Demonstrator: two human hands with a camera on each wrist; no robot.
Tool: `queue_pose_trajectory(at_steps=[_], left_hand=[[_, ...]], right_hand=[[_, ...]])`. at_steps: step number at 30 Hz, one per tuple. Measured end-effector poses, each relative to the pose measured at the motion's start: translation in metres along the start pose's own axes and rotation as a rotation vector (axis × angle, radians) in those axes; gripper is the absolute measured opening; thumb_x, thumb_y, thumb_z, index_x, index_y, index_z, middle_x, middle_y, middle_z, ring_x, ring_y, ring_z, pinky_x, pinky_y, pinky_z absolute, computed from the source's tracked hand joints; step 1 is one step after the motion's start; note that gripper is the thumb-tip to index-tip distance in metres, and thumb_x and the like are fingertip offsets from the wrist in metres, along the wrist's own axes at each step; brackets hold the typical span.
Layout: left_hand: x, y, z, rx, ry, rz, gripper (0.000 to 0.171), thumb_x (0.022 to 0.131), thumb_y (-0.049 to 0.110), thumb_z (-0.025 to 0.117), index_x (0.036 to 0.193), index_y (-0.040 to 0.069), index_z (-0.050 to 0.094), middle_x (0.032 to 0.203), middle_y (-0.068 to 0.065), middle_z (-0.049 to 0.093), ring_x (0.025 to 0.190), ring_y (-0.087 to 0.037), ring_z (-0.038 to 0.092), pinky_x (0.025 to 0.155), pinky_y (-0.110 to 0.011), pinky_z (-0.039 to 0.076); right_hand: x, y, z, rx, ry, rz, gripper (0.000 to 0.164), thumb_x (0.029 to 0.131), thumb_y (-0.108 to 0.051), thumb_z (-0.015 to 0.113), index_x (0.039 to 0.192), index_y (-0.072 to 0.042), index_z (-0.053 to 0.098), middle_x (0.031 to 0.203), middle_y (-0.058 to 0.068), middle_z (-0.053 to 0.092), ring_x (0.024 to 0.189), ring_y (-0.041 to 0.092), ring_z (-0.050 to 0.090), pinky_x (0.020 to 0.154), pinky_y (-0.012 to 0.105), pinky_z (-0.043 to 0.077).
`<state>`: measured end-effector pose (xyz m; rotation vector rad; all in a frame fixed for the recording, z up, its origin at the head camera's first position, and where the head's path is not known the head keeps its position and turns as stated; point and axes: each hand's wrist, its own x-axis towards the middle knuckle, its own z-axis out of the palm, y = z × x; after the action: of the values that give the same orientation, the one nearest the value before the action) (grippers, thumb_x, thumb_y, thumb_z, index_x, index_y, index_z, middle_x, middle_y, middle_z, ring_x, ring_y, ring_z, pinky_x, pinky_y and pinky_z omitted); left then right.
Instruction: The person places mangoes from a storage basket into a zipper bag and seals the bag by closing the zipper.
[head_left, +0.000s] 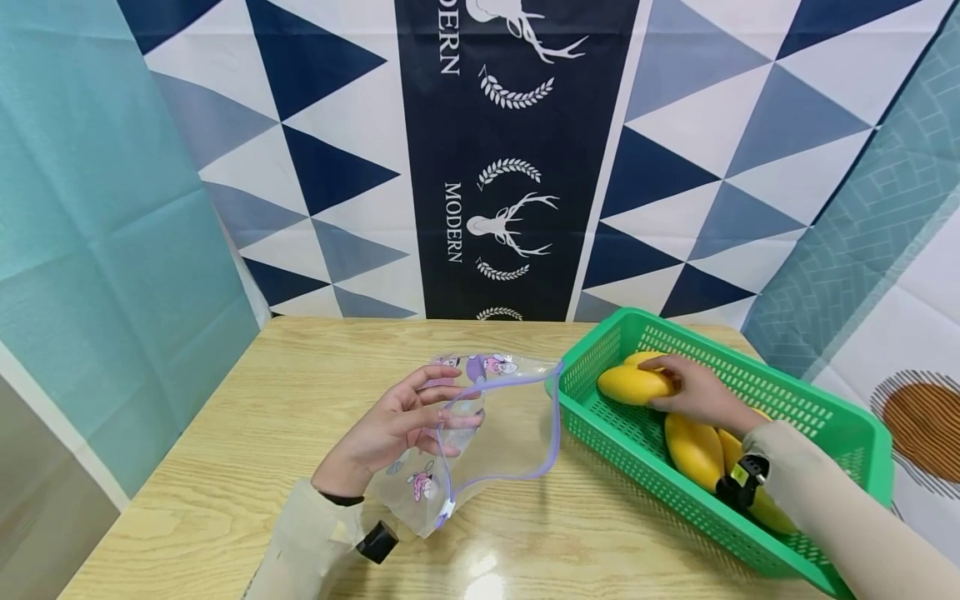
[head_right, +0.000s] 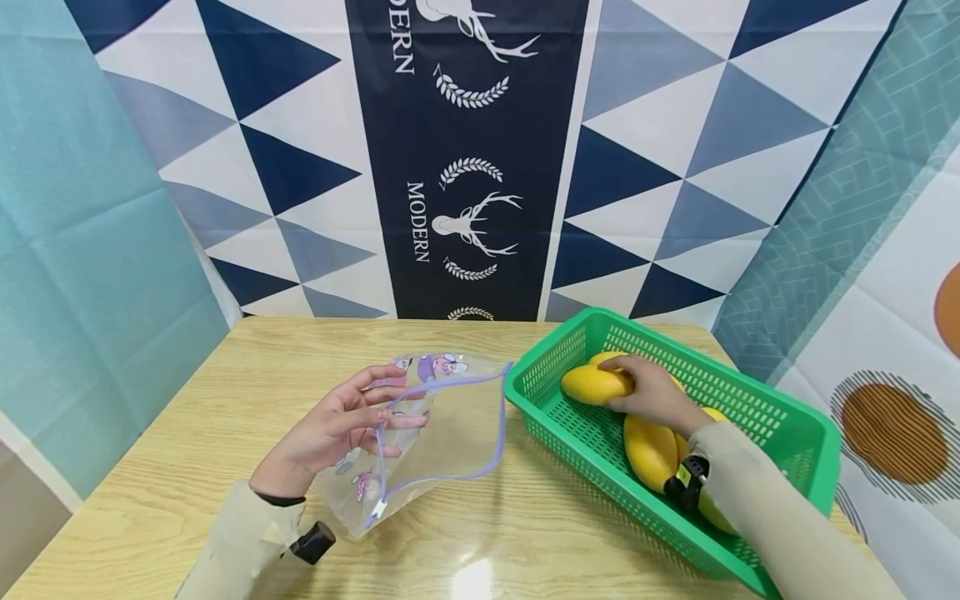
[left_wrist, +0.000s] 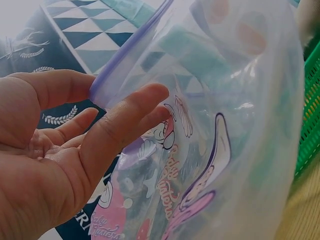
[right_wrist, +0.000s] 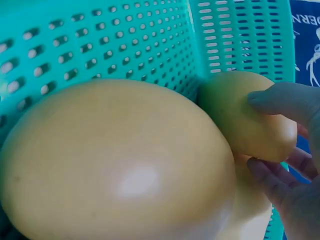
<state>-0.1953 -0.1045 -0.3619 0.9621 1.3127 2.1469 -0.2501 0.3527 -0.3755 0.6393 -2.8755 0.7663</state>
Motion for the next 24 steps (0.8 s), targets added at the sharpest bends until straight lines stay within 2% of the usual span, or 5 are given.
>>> queue_pose_trajectory(at_steps=[4, 9, 12, 19, 24], left_hand=[[0.0002, -0.0002, 0.0004, 0.002, -0.002, -0.003, 0.042, 0.101, -0.003, 0.047, 0.140, 0.013, 0.045, 0.135, -0.008, 0.057, 0.117, -0.030, 0.063, 0.075, -0.037, 0.061], [0.0004, -0.0012, 0.0001, 0.006, -0.004, -0.007, 0.041, 0.101, -0.001, 0.049, 0.140, 0.013, 0.045, 0.135, -0.007, 0.058, 0.117, -0.030, 0.063, 0.075, -0.038, 0.061], [0.0006, -0.0022, -0.0003, 0.006, -0.008, -0.008, 0.041, 0.101, -0.001, 0.049, 0.140, 0.012, 0.045, 0.135, -0.007, 0.058, 0.117, -0.030, 0.063, 0.075, -0.038, 0.061], [0.0004, -0.0032, -0.0006, 0.009, -0.013, -0.009, 0.042, 0.102, -0.003, 0.047, 0.140, 0.013, 0.044, 0.135, -0.007, 0.058, 0.117, -0.029, 0.063, 0.075, -0.038, 0.061], [0.0006, -0.0023, 0.0002, 0.014, -0.009, -0.011, 0.042, 0.101, -0.003, 0.048, 0.139, 0.015, 0.046, 0.135, -0.007, 0.057, 0.117, -0.029, 0.063, 0.074, -0.037, 0.061]], right_hand=[[-0.0004, 0.0034, -0.0013, 0.056, 0.019, 0.016, 0.048, 0.085, -0.007, 0.077, 0.128, 0.005, 0.059, 0.121, 0.024, 0.059, 0.105, 0.039, 0.060, 0.088, 0.054, 0.054], [0.0002, 0.0016, -0.0031, 0.072, 0.008, 0.039, 0.048, 0.089, -0.013, 0.075, 0.130, 0.005, 0.057, 0.122, 0.024, 0.059, 0.105, 0.037, 0.061, 0.087, 0.047, 0.055], [0.0011, -0.0007, -0.0039, 0.079, 0.000, 0.057, 0.049, 0.090, -0.015, 0.074, 0.131, 0.005, 0.056, 0.124, 0.024, 0.059, 0.105, 0.037, 0.061, 0.087, 0.048, 0.054], [0.0030, -0.0025, -0.0035, 0.087, 0.000, 0.076, 0.050, 0.090, -0.018, 0.074, 0.131, 0.005, 0.057, 0.124, 0.024, 0.059, 0.104, 0.036, 0.061, 0.087, 0.047, 0.054], [0.0025, -0.0017, -0.0039, 0.082, 0.023, 0.055, 0.047, 0.088, -0.016, 0.076, 0.128, 0.004, 0.060, 0.123, 0.024, 0.060, 0.102, 0.035, 0.061, 0.084, 0.045, 0.056]])
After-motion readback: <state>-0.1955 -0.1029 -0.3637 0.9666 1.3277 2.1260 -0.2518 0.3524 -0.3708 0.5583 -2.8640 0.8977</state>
